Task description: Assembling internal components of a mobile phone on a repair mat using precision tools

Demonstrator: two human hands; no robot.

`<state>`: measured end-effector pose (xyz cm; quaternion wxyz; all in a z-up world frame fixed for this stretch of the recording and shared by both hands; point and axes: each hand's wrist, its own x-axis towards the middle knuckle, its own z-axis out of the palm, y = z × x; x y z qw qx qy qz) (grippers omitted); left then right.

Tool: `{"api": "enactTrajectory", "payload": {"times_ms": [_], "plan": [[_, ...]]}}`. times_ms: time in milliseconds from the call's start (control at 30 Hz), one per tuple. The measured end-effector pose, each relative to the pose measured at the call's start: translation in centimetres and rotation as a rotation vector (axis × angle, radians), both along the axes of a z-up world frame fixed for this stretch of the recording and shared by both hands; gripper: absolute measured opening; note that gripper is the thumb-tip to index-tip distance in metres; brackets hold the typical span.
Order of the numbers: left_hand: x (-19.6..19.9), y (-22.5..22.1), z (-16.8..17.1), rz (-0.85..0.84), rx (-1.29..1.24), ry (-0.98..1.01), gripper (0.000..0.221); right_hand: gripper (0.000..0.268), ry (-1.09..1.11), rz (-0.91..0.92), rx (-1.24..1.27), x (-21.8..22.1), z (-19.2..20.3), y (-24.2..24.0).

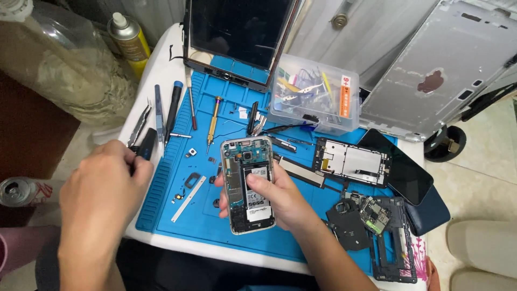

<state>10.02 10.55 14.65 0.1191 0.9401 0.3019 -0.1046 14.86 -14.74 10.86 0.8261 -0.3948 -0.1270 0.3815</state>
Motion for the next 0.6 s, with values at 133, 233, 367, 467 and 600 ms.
{"api": "enactTrajectory", "payload": {"times_ms": [133,233,367,467,600], "plan": [[-1.4,1.9,-1.7,-0.111,-0.080,-0.440,0.018,0.052,0.051,0.025,0.031,0.0,-0.2,0.0],[-1.8,0.8,-0.6,-0.043,-0.308,-0.809,0.010,0.052,0.087,0.053,0.026,-0.2,-0.1,0.2],[-0.7,-3.4,1.3,0.041,-1.012,-1.069,0.048,0.053,0.023,0.074,-0.101,-0.3,0.0,0.6],[-1.0,-4.9,0.7,0.017,-1.145,-1.137,0.089,0.053,-0.036,0.103,-0.102,-0.5,-0.2,0.8],[-1.2,-5.3,-0.3,-0.087,-1.088,-1.174,0.084,0.050,-0.039,0.103,-0.116,-0.6,0.0,0.9]]}}
